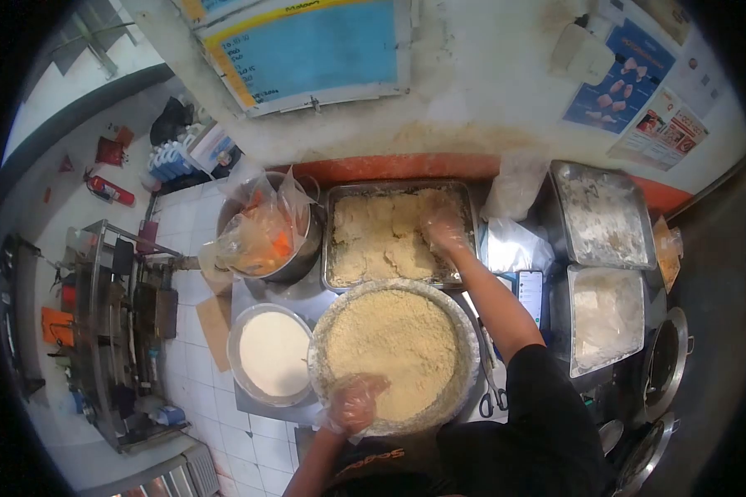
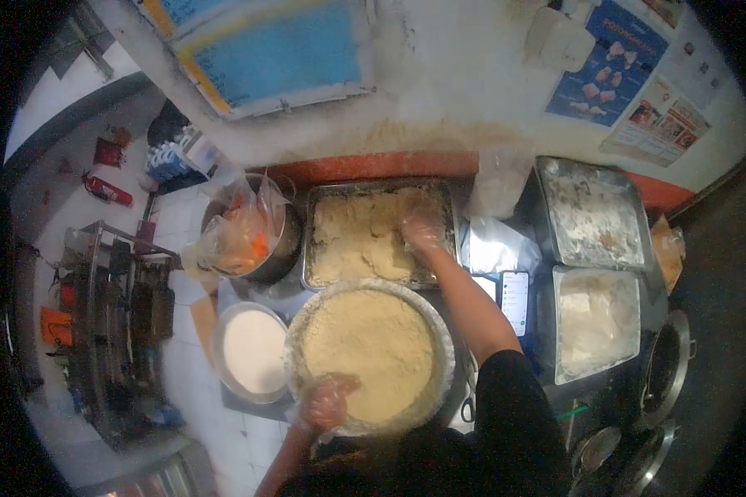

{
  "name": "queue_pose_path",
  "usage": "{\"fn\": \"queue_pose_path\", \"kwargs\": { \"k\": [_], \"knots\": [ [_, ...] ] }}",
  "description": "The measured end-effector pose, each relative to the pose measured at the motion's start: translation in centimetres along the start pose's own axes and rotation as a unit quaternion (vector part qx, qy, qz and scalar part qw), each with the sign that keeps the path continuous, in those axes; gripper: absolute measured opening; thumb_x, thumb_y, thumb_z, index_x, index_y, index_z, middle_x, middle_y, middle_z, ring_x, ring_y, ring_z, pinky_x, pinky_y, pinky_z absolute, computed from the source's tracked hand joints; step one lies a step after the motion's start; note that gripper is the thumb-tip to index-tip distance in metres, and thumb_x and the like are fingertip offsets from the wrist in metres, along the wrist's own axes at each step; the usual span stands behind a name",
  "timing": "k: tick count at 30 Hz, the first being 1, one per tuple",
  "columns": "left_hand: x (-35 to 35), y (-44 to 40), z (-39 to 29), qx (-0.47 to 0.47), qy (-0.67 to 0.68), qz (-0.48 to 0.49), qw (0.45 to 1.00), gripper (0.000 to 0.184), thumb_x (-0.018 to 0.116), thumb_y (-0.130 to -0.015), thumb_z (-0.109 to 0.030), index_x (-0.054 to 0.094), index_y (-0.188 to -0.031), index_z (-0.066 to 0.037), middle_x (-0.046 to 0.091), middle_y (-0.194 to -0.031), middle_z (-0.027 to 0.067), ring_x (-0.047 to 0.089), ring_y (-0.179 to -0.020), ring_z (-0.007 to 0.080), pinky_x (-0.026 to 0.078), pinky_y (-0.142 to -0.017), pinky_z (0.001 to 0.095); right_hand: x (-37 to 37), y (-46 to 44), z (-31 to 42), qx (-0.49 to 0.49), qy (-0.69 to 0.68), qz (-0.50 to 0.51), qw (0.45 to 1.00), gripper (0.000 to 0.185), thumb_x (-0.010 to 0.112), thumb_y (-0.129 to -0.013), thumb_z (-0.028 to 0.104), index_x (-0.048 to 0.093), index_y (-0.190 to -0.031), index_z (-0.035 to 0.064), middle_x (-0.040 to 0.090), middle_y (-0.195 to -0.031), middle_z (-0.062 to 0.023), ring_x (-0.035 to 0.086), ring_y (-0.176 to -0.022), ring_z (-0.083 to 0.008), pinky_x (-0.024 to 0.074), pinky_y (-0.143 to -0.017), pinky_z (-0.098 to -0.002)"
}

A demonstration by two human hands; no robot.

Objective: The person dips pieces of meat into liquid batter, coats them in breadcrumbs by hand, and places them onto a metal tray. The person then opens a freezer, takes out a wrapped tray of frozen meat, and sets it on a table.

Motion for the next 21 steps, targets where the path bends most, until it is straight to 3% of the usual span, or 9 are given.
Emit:
{"fn": "queue_pose_path", "kwargs": {
  "k": [2, 5, 7, 9, 12, 15, 18, 20, 21],
  "knots": [
    [0.1, -0.3, -2.3, 0.064, -0.146, -0.020, 0.987, 0.047, 0.056, -0.083, -0.009, 0.064, -0.130, -0.017, 0.067, -0.126, 0.0074, 0.065, -0.109, 0.0252, 0.050, -0.098, 0.0361, -1.4, 0.6, 0.1, -0.010, -0.025, -0.003, 1.000, 0.063, 0.044, -0.097, 0.047, 0.057, -0.136, -0.0003, 0.054, -0.139, -0.0266, 0.050, -0.131, -0.0425, 0.0304, -0.115, -0.0541],
    [0.1, -0.4, -3.0, 0.114, -0.335, -0.006, 0.935, 0.048, 0.057, -0.081, -0.006, 0.065, -0.128, -0.015, 0.067, -0.126, 0.0080, 0.064, -0.110, 0.0258, 0.049, -0.099, 0.0372, 2.7, 1.2, -2.5, -0.017, 0.174, -0.043, 0.984, 0.064, 0.040, -0.098, 0.054, 0.063, -0.130, 0.0033, 0.058, -0.137, -0.0227, 0.050, -0.131, -0.0395, 0.0259, -0.118, -0.0546],
    [0.1, -0.5, -3.0, 0.144, -0.324, -0.012, 0.935, 0.049, 0.057, -0.079, -0.003, 0.066, -0.126, -0.015, 0.067, -0.126, 0.0083, 0.063, -0.112, 0.0259, 0.049, -0.100, 0.0379, 2.5, 1.8, -1.3, 0.011, 0.218, 0.023, 0.976, 0.064, 0.038, -0.098, 0.055, 0.065, -0.129, 0.0054, 0.058, -0.138, -0.0197, 0.048, -0.134, -0.0363, 0.0203, -0.121, -0.0517],
    [0.2, -0.3, -1.7, 0.166, -0.200, -0.036, 0.965, 0.049, 0.056, -0.079, -0.002, 0.066, -0.125, -0.014, 0.067, -0.126, 0.0083, 0.062, -0.115, 0.0260, 0.049, -0.100, 0.0384, 0.5, 3.0, 0.4, 0.061, 0.093, 0.192, 0.975, 0.063, 0.038, -0.099, 0.055, 0.065, -0.129, 0.0056, 0.058, -0.139, -0.0186, 0.046, -0.137, -0.0341, 0.0150, -0.124, -0.0491],
    [0.6, 0.1, 1.3, 0.119, -0.140, -0.018, 0.983, 0.052, 0.055, -0.080, -0.002, 0.063, -0.130, -0.013, 0.066, -0.126, 0.0090, 0.061, -0.119, 0.0259, 0.049, -0.101, 0.0380, 3.1, 2.7, -1.3, 0.037, 0.091, 0.127, 0.987, 0.061, 0.046, -0.098, 0.049, 0.062, -0.124, -0.0033, 0.057, -0.133, -0.0287, 0.053, -0.125, -0.0426, 0.0393, -0.108, -0.0497],
    [0.5, 0.0, -1.8, 0.084, -0.262, 0.016, 0.961, 0.058, 0.054, -0.081, -0.002, 0.056, -0.138, -0.010, 0.061, -0.133, 0.0117, 0.054, -0.128, 0.0265, 0.046, -0.105, 0.0369, -1.7, 2.1, 1.6, 0.063, 0.032, 0.170, 0.983, 0.056, 0.046, -0.099, 0.047, 0.064, -0.124, 0.0002, 0.059, -0.132, -0.0269, 0.053, -0.125, -0.0419, 0.0405, -0.108, -0.0481],
    [0.7, -0.4, -3.9, 0.062, -0.220, 0.007, 0.973, 0.062, 0.053, -0.082, -0.004, 0.050, -0.144, -0.010, 0.050, -0.144, 0.0142, 0.043, -0.138, 0.0291, 0.039, -0.111, 0.0373, -0.3, 1.5, -1.6, -0.005, 0.087, 0.047, 0.995, 0.048, 0.054, -0.097, 0.041, 0.068, -0.125, 0.0040, 0.065, -0.132, -0.0174, 0.054, -0.130, -0.0322, 0.0370, -0.112, -0.0406],
    [1.0, -0.1, -4.6, 0.047, -0.154, -0.004, 0.987, 0.064, 0.052, -0.083, -0.006, 0.047, -0.146, -0.011, 0.042, -0.152, 0.0158, 0.035, -0.144, 0.0313, 0.035, -0.115, 0.0379, -4.3, 4.3, 1.3, 0.018, -0.161, 0.054, 0.985, 0.050, 0.059, -0.096, 0.039, 0.064, -0.131, 0.0040, 0.062, -0.137, -0.0167, 0.053, -0.132, -0.0285, 0.0360, -0.113, -0.0394],
    [0.9, -0.2, -5.5, 0.057, -0.218, -0.006, 0.974, 0.065, 0.051, -0.083, -0.007, 0.046, -0.147, -0.011, 0.039, -0.154, 0.0158, 0.033, -0.146, 0.0316, 0.033, -0.117, 0.0383, -7.3, 5.8, 3.9, 0.031, -0.283, 0.057, 0.957, 0.051, 0.061, -0.095, 0.038, 0.063, -0.133, 0.0040, 0.060, -0.139, -0.0163, 0.053, -0.133, -0.0267, 0.0354, -0.114, -0.0388]
  ]
}}
Point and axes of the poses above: each hand's wrist, its own y-axis away from the middle knuckle, its own x-axis out of the palm, z = x × y, the point moved 3 cm from there along -y, towards the middle knuckle
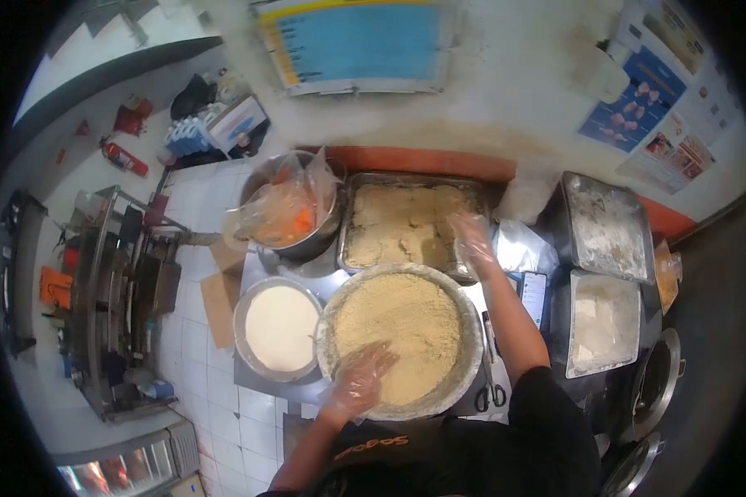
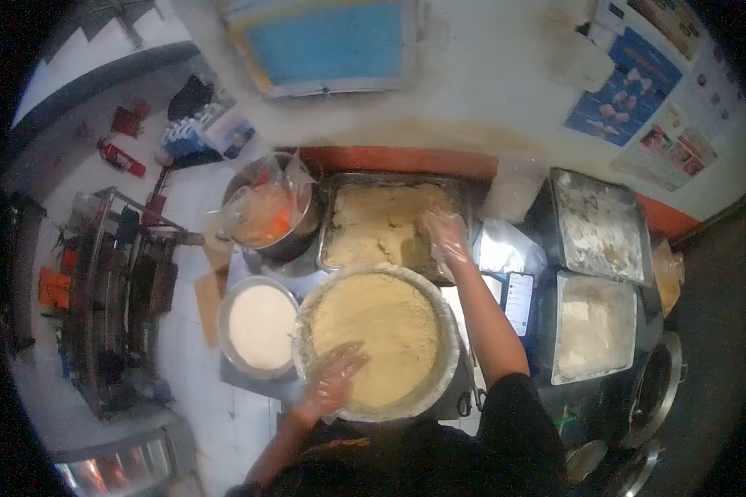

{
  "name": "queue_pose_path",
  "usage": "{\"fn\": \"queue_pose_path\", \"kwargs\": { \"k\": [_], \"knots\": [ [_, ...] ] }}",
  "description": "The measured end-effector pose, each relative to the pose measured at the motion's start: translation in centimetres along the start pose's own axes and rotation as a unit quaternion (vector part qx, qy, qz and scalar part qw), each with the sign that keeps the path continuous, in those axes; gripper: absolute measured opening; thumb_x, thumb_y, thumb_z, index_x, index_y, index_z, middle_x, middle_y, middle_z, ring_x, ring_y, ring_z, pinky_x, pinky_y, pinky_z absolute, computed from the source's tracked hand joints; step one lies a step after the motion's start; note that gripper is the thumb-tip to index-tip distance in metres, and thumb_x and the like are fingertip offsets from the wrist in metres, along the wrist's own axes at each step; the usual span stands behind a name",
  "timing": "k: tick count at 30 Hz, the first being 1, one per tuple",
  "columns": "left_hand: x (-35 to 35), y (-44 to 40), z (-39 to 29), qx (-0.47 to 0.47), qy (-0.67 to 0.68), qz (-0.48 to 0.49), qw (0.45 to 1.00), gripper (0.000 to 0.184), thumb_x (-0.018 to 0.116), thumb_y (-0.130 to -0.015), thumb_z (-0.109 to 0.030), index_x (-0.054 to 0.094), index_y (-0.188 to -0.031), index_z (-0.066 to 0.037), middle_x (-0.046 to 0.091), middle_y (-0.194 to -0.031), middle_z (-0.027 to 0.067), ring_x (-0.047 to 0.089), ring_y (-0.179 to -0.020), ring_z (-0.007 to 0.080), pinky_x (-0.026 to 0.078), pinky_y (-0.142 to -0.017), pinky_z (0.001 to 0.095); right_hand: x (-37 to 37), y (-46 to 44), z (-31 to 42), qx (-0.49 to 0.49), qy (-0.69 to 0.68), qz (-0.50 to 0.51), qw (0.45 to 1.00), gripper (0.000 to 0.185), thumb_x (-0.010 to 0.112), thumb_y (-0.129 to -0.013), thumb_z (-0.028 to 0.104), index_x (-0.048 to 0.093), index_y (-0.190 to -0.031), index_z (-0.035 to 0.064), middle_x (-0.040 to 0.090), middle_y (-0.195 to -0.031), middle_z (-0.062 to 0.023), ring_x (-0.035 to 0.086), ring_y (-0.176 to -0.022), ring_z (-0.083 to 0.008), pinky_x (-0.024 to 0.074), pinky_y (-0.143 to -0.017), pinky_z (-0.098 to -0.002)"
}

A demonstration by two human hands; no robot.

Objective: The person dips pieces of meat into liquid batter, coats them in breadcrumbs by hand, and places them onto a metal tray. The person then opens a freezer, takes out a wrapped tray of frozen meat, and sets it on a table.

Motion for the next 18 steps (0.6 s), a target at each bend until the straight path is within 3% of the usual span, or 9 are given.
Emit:
{"fn": "queue_pose_path", "kwargs": {
  "k": [1, 3, 6, 9, 13, 15, 16, 17, 18],
  "knots": [
    [-0.5, -0.2, -0.7, 0.010, -0.065, -0.001, 0.998, 0.066, 0.051, -0.083, -0.007, 0.045, -0.148, -0.011, 0.036, -0.157, 0.0159, 0.031, -0.147, 0.0320, 0.031, -0.118, 0.0387, -0.3, 1.5, 3.3, 0.017, -0.041, 0.004, 0.999, 0.054, 0.064, -0.094, 0.036, 0.060, -0.136, 0.0028, 0.059, -0.141, -0.0161, 0.053, -0.132, -0.0268, 0.0365, -0.113, -0.0390],
    [-1.2, -0.2, -2.4, 0.052, -0.377, 0.015, 0.925, 0.067, 0.050, -0.082, -0.007, 0.045, -0.149, -0.011, 0.034, -0.159, 0.0145, 0.031, -0.148, 0.0313, 0.029, -0.120, 0.0398, -0.5, 4.9, 8.8, 0.056, -0.118, 0.014, 0.991, 0.061, 0.069, -0.091, 0.033, 0.055, -0.141, 0.0004, 0.056, -0.145, -0.0156, 0.055, -0.131, -0.0269, 0.0385, -0.113, -0.0395],
    [-2.5, 0.3, -3.3, 0.078, -0.309, -0.035, 0.947, 0.064, 0.050, -0.082, -0.005, 0.049, -0.146, -0.006, 0.041, -0.155, 0.0159, 0.033, -0.147, 0.0317, 0.023, -0.123, 0.0466, 1.7, 10.8, 13.1, 0.102, -0.355, 0.036, 0.928, 0.066, 0.072, -0.090, 0.029, 0.050, -0.141, -0.0063, 0.053, -0.146, -0.0188, 0.059, -0.126, -0.0320, 0.0421, -0.110, -0.0437],
    [-5.9, 0.9, -1.5, 0.146, -0.224, -0.121, 0.956, 0.071, 0.054, -0.080, -0.004, 0.045, -0.149, -0.012, 0.034, -0.159, 0.0153, 0.031, -0.148, 0.0307, 0.027, -0.121, 0.0464, 4.8, 17.5, 15.1, 0.167, -0.365, 0.081, 0.912, 0.068, 0.073, -0.087, 0.024, 0.048, -0.139, -0.0111, 0.054, -0.142, -0.0236, 0.061, -0.121, -0.0333, 0.0462, -0.107, -0.0438],
    [-16.1, -3.9, 5.3, 0.150, -0.035, -0.320, 0.935, 0.052, 0.060, -0.090, -0.018, 0.054, -0.139, -0.003, 0.054, -0.142, 0.0174, 0.049, -0.134, 0.0326, 0.037, -0.113, 0.0429, 7.2, 23.2, 12.5, 0.241, -0.383, 0.072, 0.889, 0.069, 0.072, -0.085, 0.022, 0.046, -0.139, -0.0125, 0.052, -0.142, -0.0257, 0.061, -0.119, -0.0333, 0.0465, -0.106, -0.0446],
    [-25.0, -5.8, -0.2, -0.076, -0.206, -0.339, 0.915, 0.044, 0.054, -0.096, -0.023, 0.057, -0.137, -0.006, 0.061, -0.134, 0.0201, 0.056, -0.126, 0.0369, 0.043, -0.108, 0.0433, 7.3, 25.4, 13.0, 0.238, -0.393, 0.054, 0.886, 0.069, 0.071, -0.085, 0.022, 0.046, -0.139, -0.0134, 0.053, -0.141, -0.0260, 0.063, -0.116, -0.0327, 0.0469, -0.105, -0.0443],
    [-28.2, -5.5, -5.0, -0.105, -0.162, -0.372, 0.908, 0.043, 0.051, -0.097, -0.019, 0.055, -0.139, -0.011, 0.060, -0.135, 0.0185, 0.058, -0.123, 0.0365, 0.046, -0.106, 0.0419, 7.4, 26.2, 13.5, 0.237, -0.400, 0.044, 0.884, 0.069, 0.071, -0.085, 0.022, 0.046, -0.138, -0.0138, 0.054, -0.140, -0.0261, 0.063, -0.114, -0.0325, 0.0471, -0.105, -0.0442],
    [-31.4, -9.3, 1.3, 0.059, -0.388, -0.464, 0.794, 0.034, 0.053, -0.095, -0.020, 0.065, -0.124, -0.008, 0.067, -0.124, 0.0166, 0.066, -0.111, 0.0340, 0.053, -0.091, 0.0429, 7.4, 26.8, 13.9, 0.235, -0.383, 0.041, 0.893, 0.068, 0.071, -0.085, 0.022, 0.046, -0.138, -0.0137, 0.054, -0.140, -0.0259, 0.064, -0.114, -0.0324, 0.0471, -0.105, -0.0441],
    [-35.0, -13.1, 2.7, 0.021, -0.524, -0.278, 0.805, 0.031, 0.054, -0.094, -0.021, 0.069, -0.116, -0.005, 0.068, -0.122, 0.0176, 0.067, -0.109, 0.0328, 0.054, -0.090, 0.0419, 7.2, 27.2, 14.3, 0.233, -0.365, 0.038, 0.901, 0.068, 0.071, -0.086, 0.022, 0.047, -0.138, -0.0136, 0.055, -0.139, -0.0257, 0.064, -0.113, -0.0323, 0.0472, -0.104, -0.0439]
  ]
}}
Point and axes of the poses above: each hand's wrist, its own y-axis away from the middle knuckle, its own x-axis out of the palm, z = x × y, the point moved 3 cm from there along -y, towards the middle knuckle
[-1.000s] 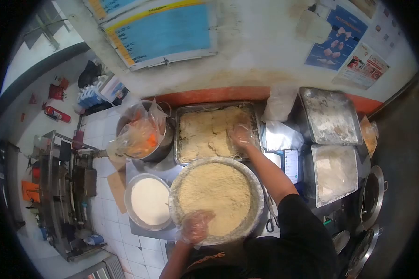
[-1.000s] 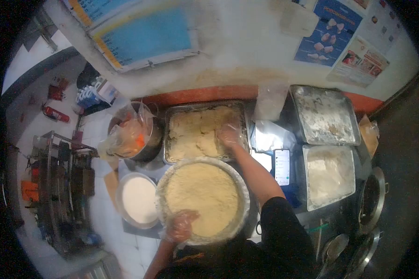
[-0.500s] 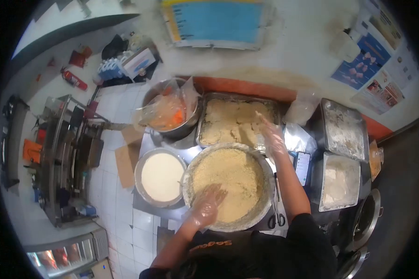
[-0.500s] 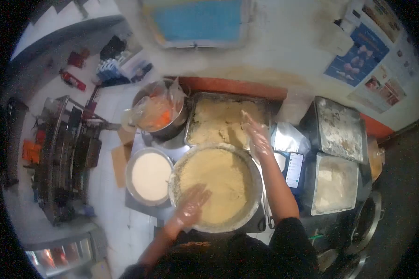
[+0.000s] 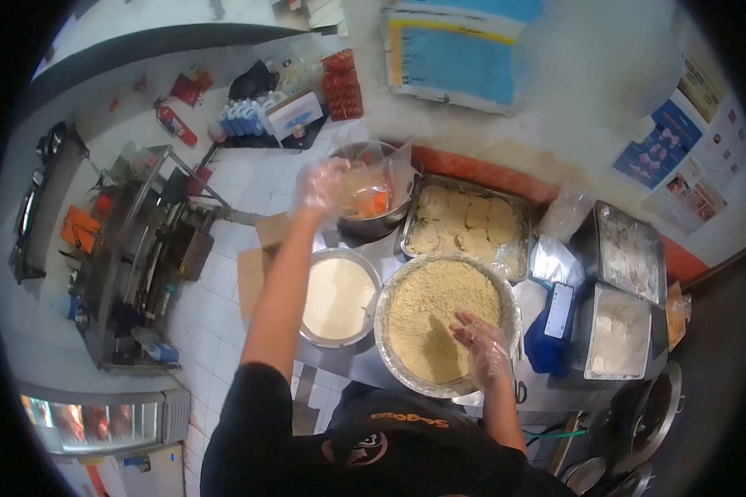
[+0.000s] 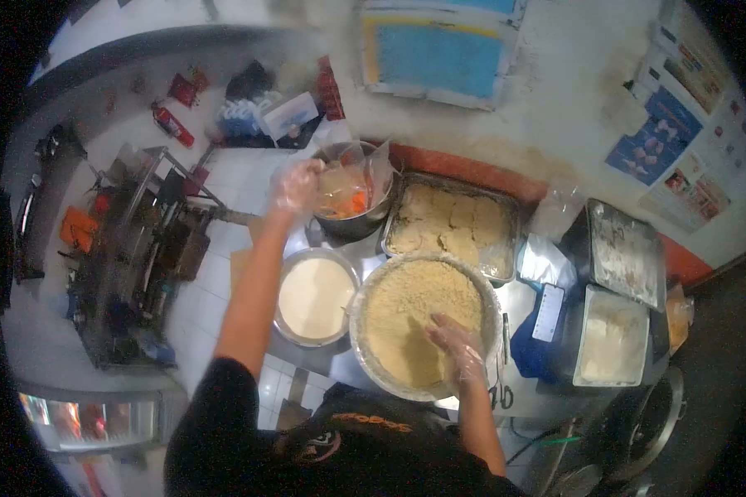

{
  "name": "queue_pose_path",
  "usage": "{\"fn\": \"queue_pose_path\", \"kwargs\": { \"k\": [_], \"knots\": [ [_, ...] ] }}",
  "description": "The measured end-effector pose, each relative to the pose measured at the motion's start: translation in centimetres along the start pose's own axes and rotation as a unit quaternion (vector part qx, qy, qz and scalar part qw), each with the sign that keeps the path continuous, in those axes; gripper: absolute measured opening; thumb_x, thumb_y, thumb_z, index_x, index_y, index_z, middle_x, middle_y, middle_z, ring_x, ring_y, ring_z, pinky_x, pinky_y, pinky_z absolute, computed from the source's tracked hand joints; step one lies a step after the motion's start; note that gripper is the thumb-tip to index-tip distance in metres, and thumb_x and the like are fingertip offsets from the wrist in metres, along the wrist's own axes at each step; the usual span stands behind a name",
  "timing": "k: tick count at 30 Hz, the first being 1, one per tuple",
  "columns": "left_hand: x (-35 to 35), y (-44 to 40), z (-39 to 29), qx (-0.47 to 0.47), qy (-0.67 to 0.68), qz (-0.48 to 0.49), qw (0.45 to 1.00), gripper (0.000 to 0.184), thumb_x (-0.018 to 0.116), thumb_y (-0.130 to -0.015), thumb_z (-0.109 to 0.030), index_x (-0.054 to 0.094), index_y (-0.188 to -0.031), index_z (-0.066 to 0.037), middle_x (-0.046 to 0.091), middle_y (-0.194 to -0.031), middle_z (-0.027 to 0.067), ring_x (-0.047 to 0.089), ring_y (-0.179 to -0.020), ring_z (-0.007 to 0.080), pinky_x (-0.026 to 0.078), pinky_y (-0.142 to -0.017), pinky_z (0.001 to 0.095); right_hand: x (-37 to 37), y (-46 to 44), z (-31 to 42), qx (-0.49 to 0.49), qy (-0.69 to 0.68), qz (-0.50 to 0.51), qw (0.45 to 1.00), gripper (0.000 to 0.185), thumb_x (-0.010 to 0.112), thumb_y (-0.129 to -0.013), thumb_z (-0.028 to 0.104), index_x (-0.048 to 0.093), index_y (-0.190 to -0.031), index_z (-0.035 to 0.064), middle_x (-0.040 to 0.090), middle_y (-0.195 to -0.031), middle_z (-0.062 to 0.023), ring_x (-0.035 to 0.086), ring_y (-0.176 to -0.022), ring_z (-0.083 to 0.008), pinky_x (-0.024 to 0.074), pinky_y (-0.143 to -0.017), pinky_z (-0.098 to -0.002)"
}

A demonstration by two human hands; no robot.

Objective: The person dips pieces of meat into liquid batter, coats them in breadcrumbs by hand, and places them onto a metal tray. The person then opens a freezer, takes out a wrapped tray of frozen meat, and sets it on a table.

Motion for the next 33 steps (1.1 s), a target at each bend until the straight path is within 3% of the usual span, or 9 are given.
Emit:
{"fn": "queue_pose_path", "kwargs": {
  "k": [1, 4, 7, 10, 12, 19, 23, 26, 33],
  "knots": [
    [1.5, -2.7, 1.5, 0.105, -0.113, 0.174, 0.973, 0.030, 0.055, -0.092, -0.022, 0.072, -0.109, -0.003, 0.069, -0.120, 0.0187, 0.069, -0.108, 0.0315, 0.055, -0.088, 0.0410, -0.1, 0.5, 0.1, -0.004, 0.019, -0.008, 1.000, 0.068, 0.071, -0.086, 0.022, 0.047, -0.138, -0.0135, 0.055, -0.139, -0.0255, 0.064, -0.112, -0.0323, 0.0472, -0.104, -0.0438],
    [5.5, -4.3, 3.0, -0.067, 0.150, 0.413, 0.896, 0.025, 0.065, -0.082, -0.025, 0.077, -0.096, -0.008, 0.073, -0.098, 0.0214, 0.072, -0.094, 0.0330, 0.058, -0.080, 0.0448, -1.1, 1.8, 0.0, -0.027, -0.032, -0.028, 0.999, 0.066, 0.070, -0.087, 0.022, 0.047, -0.138, -0.0125, 0.056, -0.138, -0.0252, 0.064, -0.113, -0.0325, 0.0468, -0.105, -0.0439],
    [10.1, -5.8, 2.4, 0.111, -0.032, 0.374, 0.920, 0.043, 0.068, -0.079, -0.029, 0.072, -0.118, -0.011, 0.070, -0.118, 0.0197, 0.069, -0.106, 0.0321, 0.056, -0.093, 0.0436, -2.2, 3.0, -0.3, -0.047, -0.066, -0.057, 0.995, 0.064, 0.070, -0.087, 0.022, 0.048, -0.138, -0.0114, 0.057, -0.137, -0.0246, 0.065, -0.113, -0.0330, 0.0470, -0.104, -0.0436],
    [2.0, -3.5, -4.2, 0.099, -0.031, 0.306, 0.946, 0.063, 0.071, -0.080, -0.033, 0.058, -0.138, -0.014, 0.060, -0.139, 0.0154, 0.060, -0.124, 0.0294, 0.049, -0.105, 0.0423, -3.0, 3.3, -1.0, -0.038, -0.075, -0.097, 0.992, 0.064, 0.070, -0.088, 0.022, 0.048, -0.138, -0.0107, 0.058, -0.136, -0.0243, 0.065, -0.114, -0.0330, 0.0473, -0.104, -0.0429],
    [2.5, -3.5, -4.2, 0.012, -0.002, 0.301, 0.954, 0.065, 0.061, -0.086, -0.043, 0.053, -0.143, -0.013, 0.057, -0.141, 0.0193, 0.057, -0.128, 0.0317, 0.044, -0.108, 0.0418, -2.8, 4.0, -1.1, -0.052, -0.080, -0.113, 0.989, 0.062, 0.074, -0.085, 0.023, 0.054, -0.133, -0.0104, 0.061, -0.132, -0.0225, 0.065, -0.113, -0.0317, 0.0480, -0.103, -0.0419],
    [6.7, -5.4, -5.4, 0.041, -0.028, 0.365, 0.930, 0.060, 0.064, -0.084, -0.043, 0.058, -0.136, -0.012, 0.062, -0.130, 0.0202, 0.061, -0.119, 0.0336, 0.047, -0.101, 0.0431, -3.7, 4.6, -2.5, -0.081, -0.110, -0.104, 0.985, 0.061, 0.069, -0.090, 0.020, 0.048, -0.138, -0.0108, 0.059, -0.135, -0.0215, 0.065, -0.114, -0.0307, 0.0488, -0.101, -0.0392],
    [6.8, -5.9, -4.7, 0.061, -0.040, 0.382, 0.921, 0.058, 0.066, -0.083, -0.043, 0.061, -0.132, -0.012, 0.064, -0.123, 0.0207, 0.063, -0.114, 0.0346, 0.049, -0.098, 0.0439, -3.0, 5.5, -1.3, -0.059, -0.086, -0.161, 0.981, 0.055, 0.077, -0.083, 0.023, 0.063, -0.126, -0.0086, 0.064, -0.130, -0.0192, 0.065, -0.114, -0.0283, 0.0511, -0.101, -0.0374],
    [6.6, -5.8, -3.5, 0.074, -0.046, 0.393, 0.915, 0.056, 0.067, -0.082, -0.042, 0.064, -0.129, -0.011, 0.066, -0.119, 0.0211, 0.065, -0.110, 0.0354, 0.050, -0.095, 0.0444, -3.3, 5.8, -1.7, -0.064, -0.075, -0.153, 0.983, 0.055, 0.069, -0.090, 0.022, 0.055, -0.133, -0.0094, 0.063, -0.131, -0.0195, 0.066, -0.112, -0.0268, 0.0500, -0.099, -0.0379],
    [5.5, -4.7, -0.3, 0.111, -0.053, 0.383, 0.916, 0.052, 0.070, -0.080, -0.042, 0.069, -0.121, -0.010, 0.070, -0.107, 0.0220, 0.068, -0.102, 0.0373, 0.053, -0.088, 0.0458, -2.8, 4.8, -1.3, -0.037, -0.022, -0.130, 0.991, 0.054, 0.070, -0.090, 0.025, 0.058, -0.131, -0.0082, 0.064, -0.131, -0.0176, 0.067, -0.112, -0.0262, 0.0512, -0.098, -0.0375]
  ]
}}
Point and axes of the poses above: each hand's wrist, its own y-axis away from the middle knuckle, its own x-axis out of the palm, z = x × y, the point moved 3 cm from there along -y, towards the middle knuckle
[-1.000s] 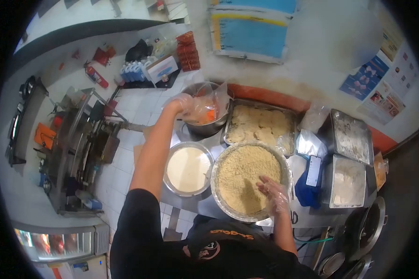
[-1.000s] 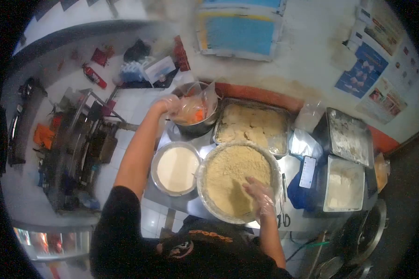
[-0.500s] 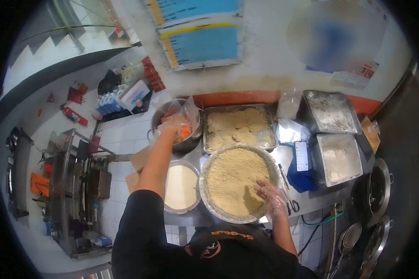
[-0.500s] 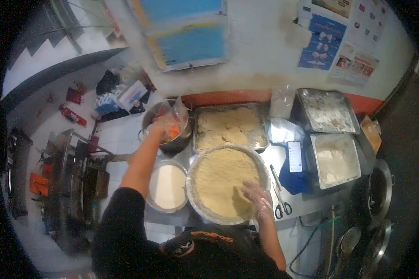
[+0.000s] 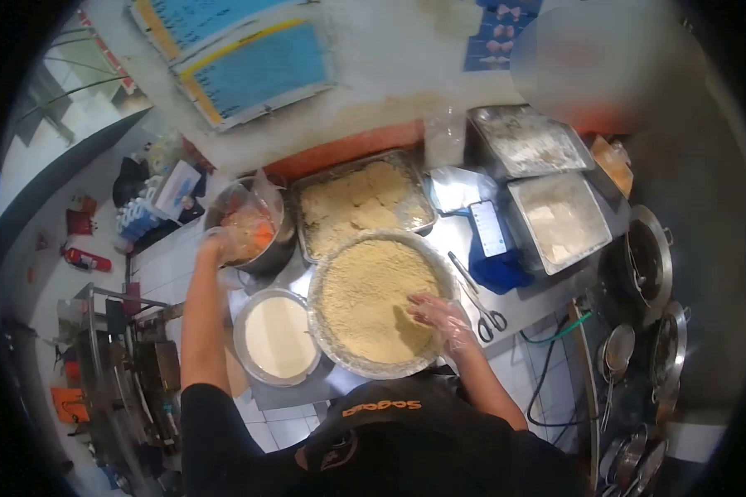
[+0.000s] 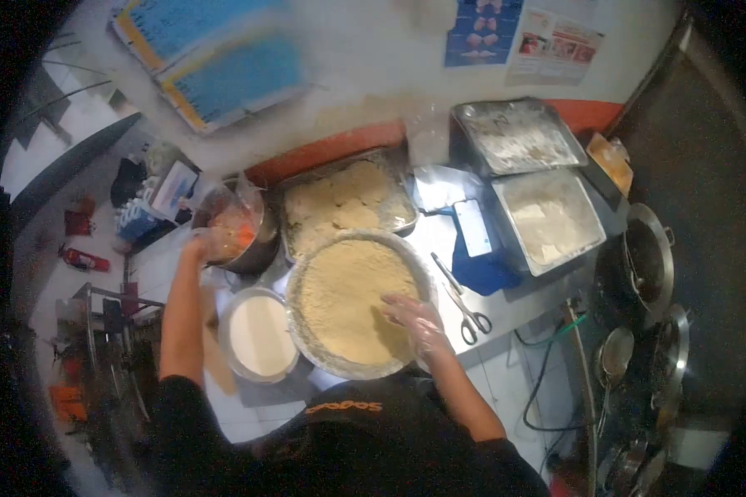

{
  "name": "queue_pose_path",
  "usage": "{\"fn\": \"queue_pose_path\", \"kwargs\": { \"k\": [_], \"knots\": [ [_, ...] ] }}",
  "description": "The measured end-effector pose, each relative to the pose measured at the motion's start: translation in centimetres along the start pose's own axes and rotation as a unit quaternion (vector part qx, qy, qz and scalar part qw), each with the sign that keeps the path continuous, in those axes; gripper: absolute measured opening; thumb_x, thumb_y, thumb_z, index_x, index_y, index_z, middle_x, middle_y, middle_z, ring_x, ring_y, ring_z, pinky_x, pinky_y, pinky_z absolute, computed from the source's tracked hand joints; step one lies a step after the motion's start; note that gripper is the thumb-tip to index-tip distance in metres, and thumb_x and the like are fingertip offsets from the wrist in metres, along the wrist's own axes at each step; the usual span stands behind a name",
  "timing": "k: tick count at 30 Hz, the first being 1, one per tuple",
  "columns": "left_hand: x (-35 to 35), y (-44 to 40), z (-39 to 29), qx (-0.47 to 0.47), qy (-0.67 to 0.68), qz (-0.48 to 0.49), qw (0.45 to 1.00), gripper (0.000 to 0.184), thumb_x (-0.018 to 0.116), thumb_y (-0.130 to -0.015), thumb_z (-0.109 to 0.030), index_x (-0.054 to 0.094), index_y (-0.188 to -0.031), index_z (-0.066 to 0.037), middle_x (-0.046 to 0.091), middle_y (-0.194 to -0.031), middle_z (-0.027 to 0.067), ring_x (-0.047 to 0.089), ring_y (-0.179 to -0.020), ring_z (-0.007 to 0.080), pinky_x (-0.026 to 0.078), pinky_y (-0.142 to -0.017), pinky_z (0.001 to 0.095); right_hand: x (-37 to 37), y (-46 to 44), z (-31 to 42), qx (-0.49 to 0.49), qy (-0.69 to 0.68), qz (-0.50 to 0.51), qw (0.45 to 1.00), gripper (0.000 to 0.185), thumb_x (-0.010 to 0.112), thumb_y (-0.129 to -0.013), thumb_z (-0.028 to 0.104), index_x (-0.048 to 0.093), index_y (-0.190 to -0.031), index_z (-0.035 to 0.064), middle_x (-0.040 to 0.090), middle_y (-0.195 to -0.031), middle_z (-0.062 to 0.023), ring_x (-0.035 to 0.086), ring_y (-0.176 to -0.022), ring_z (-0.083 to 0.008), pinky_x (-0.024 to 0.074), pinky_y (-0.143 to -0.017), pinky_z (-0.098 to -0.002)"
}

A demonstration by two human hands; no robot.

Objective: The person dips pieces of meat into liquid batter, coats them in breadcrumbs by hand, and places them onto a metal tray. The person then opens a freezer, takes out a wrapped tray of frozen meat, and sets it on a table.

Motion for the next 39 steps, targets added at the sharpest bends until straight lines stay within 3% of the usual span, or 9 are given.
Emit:
{"fn": "queue_pose_path", "kwargs": {
  "k": [7, 13, 15, 17, 23, 27, 30, 33, 39],
  "knots": [
    [-1.7, 4.7, 1.2, -0.020, 0.166, -0.245, 0.955, 0.040, 0.072, -0.083, -0.032, 0.072, -0.112, -0.005, 0.073, -0.099, 0.0201, 0.071, -0.094, 0.0325, 0.054, -0.083, 0.0425, 1.5, -1.0, -0.2, 0.003, -0.017, 0.052, 0.999, 0.055, 0.069, -0.089, 0.022, 0.057, -0.132, -0.0095, 0.063, -0.133, -0.0182, 0.065, -0.114, -0.0248, 0.0491, -0.100, -0.0362],
    [-1.9, 9.9, -0.7, 0.004, 0.467, -0.464, 0.753, 0.025, 0.066, -0.090, -0.012, 0.066, -0.113, -0.003, 0.070, -0.099, 0.0078, 0.065, -0.091, 0.0187, 0.052, -0.083, 0.0320, 2.5, -1.7, -0.3, 0.007, 0.061, 0.075, 0.995, 0.054, 0.069, -0.088, 0.018, 0.057, -0.133, -0.0079, 0.064, -0.133, -0.0180, 0.065, -0.114, -0.0244, 0.0490, -0.101, -0.0358],
    [-1.7, 13.4, -3.5, -0.063, 0.496, -0.474, 0.725, 0.027, 0.065, -0.089, -0.011, 0.064, -0.115, -0.004, 0.069, -0.104, 0.0069, 0.064, -0.094, 0.0170, 0.052, -0.084, 0.0313, 3.6, -2.4, -0.4, 0.016, 0.058, 0.100, 0.993, 0.053, 0.070, -0.088, 0.017, 0.057, -0.133, -0.0077, 0.064, -0.132, -0.0183, 0.065, -0.115, -0.0251, 0.0489, -0.102, -0.0362],
    [-0.4, 15.6, -8.0, 0.021, 0.638, -0.445, 0.628, 0.030, 0.065, -0.088, -0.009, 0.062, -0.117, -0.003, 0.068, -0.108, 0.0078, 0.064, -0.094, 0.0167, 0.052, -0.086, 0.0304, 6.0, -2.4, 0.5, -0.001, 0.053, 0.126, 0.991, 0.054, 0.071, -0.088, 0.018, 0.057, -0.134, -0.0077, 0.063, -0.134, -0.0190, 0.065, -0.115, -0.0259, 0.0483, -0.102, -0.0361],
    [6.1, 18.1, -23.9, 0.014, 0.933, -0.124, 0.338, 0.044, 0.066, -0.088, 0.001, 0.045, -0.127, -0.006, 0.063, -0.116, 0.0132, 0.067, -0.102, 0.0242, 0.061, -0.085, 0.0368, 11.5, -2.5, 2.5, -0.154, 0.159, 0.144, 0.965, 0.061, 0.077, -0.088, 0.033, 0.058, -0.135, -0.0023, 0.067, -0.125, -0.0146, 0.064, -0.110, -0.0229, 0.0506, -0.097, -0.0366],
    [6.6, 19.8, -26.9, 0.021, 0.950, -0.041, 0.308, 0.055, 0.071, -0.085, 0.003, 0.049, -0.135, -0.003, 0.064, -0.120, 0.0127, 0.065, -0.107, 0.0236, 0.056, -0.092, 0.0367, 10.9, -3.7, 0.9, -0.100, 0.100, 0.148, 0.979, 0.043, 0.079, -0.086, 0.014, 0.063, -0.122, -0.0046, 0.068, -0.111, -0.0113, 0.065, -0.100, -0.0164, 0.0532, -0.087, -0.0297],
    [7.9, 19.2, -26.1, 0.047, 0.834, -0.064, 0.545, 0.048, 0.074, -0.087, -0.004, 0.057, -0.131, -0.003, 0.066, -0.120, 0.0098, 0.064, -0.107, 0.0190, 0.053, -0.095, 0.0334, 9.5, -4.2, 0.5, -0.117, 0.101, 0.168, 0.974, 0.035, 0.077, -0.086, 0.008, 0.064, -0.116, -0.0043, 0.068, -0.106, -0.0095, 0.066, -0.091, -0.0138, 0.0531, -0.082, -0.0267],
    [7.6, 19.6, -26.0, 0.091, 0.796, -0.053, 0.597, 0.041, 0.077, -0.088, -0.012, 0.062, -0.125, -0.003, 0.067, -0.119, 0.0075, 0.063, -0.108, 0.0154, 0.050, -0.096, 0.0307, 9.6, -3.9, 1.1, -0.136, 0.102, 0.170, 0.971, 0.034, 0.076, -0.085, 0.006, 0.063, -0.115, -0.0042, 0.068, -0.103, -0.0093, 0.066, -0.087, -0.0128, 0.0531, -0.079, -0.0259],
    [10.2, 18.5, -26.6, 0.078, 0.836, -0.125, 0.529, 0.033, 0.071, -0.094, -0.014, 0.062, -0.122, 0.002, 0.069, -0.109, 0.0078, 0.064, -0.098, 0.0136, 0.053, -0.088, 0.0303, 11.7, -1.7, 2.9, -0.113, 0.094, 0.149, 0.978, 0.053, 0.078, -0.081, 0.003, 0.055, -0.128, -0.0036, 0.065, -0.107, -0.0101, 0.064, -0.092, -0.0141, 0.0528, -0.081, -0.0276]
  ]
}}
Point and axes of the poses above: each hand's wrist, its own y-axis away from the middle knuckle, its own x-axis out of the palm, z = x × y, the point moved 3 cm from there along -y, towards the middle knuckle
